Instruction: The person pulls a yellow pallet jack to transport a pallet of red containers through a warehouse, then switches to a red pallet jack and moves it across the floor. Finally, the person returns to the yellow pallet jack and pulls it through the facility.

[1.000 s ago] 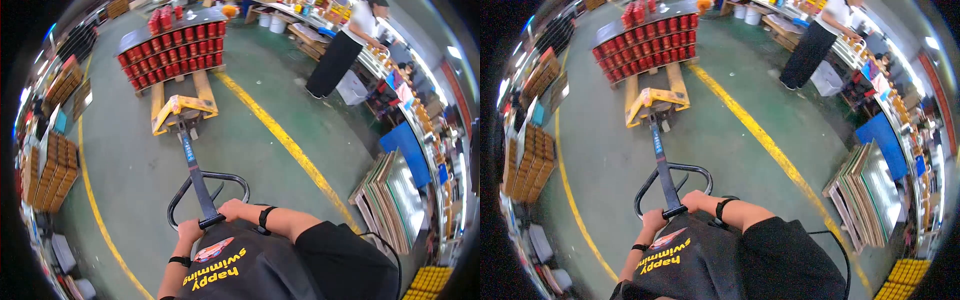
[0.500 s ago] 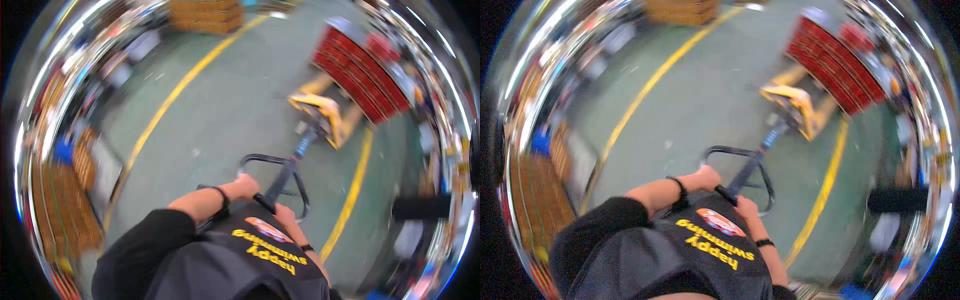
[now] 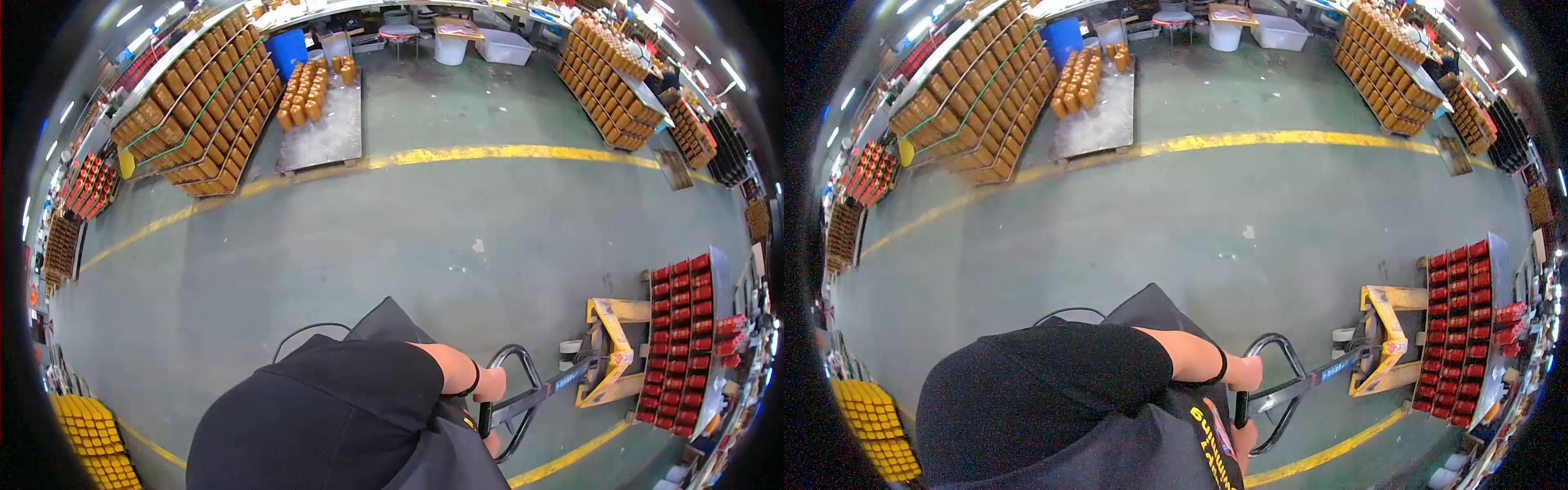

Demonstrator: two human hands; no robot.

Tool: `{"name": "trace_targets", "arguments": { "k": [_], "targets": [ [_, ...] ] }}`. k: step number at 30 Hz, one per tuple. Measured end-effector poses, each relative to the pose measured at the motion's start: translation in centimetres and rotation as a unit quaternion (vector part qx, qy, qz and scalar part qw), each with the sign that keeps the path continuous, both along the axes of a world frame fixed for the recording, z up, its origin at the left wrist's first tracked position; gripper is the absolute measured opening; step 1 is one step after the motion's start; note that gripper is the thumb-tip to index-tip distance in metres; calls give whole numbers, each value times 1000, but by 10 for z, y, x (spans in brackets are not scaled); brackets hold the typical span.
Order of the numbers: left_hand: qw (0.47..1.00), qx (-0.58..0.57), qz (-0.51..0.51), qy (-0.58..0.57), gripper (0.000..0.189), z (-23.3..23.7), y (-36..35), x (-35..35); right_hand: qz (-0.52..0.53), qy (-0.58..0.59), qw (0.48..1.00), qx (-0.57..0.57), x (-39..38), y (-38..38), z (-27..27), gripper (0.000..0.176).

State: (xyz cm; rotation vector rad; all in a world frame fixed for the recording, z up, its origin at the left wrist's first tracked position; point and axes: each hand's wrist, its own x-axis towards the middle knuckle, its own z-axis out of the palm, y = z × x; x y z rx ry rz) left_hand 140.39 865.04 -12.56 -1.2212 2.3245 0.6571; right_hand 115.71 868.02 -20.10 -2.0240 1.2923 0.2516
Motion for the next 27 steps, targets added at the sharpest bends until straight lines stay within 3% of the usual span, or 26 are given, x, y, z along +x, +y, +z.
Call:
{"name": "trace_targets", "arguments": {
  "k": [3, 5, 9, 13, 20, 25, 27],
  "targets": [
    [1000, 8, -1, 9, 23, 13, 46, 14, -1, 14, 999, 46, 2, 40, 12, 41],
    [1000, -17, 4, 19, 22, 18, 87, 14, 12, 60, 998, 10, 0, 78, 12, 41],
    [1000, -15, 19, 8, 18, 69, 174, 31, -2, 96, 995, -18, 43, 170, 99, 40],
    [1000, -4, 18, 3, 19, 102, 244, 57, -6, 97, 995, -37, 76, 247, 140, 40],
    [1000, 21, -3, 10, 19, 112, 364, 83, -17, 89, 995, -46, 86, 374, 133, 40],
    [999, 23, -14, 32, 18, 104, 445, 99, -15, 118, 993, 2, 82, 464, 79, 47],
    [999, 22, -18, 33, 17, 96, 475, 107, -24, 99, 994, -27, 86, 499, 63, 45]
  ]
}}
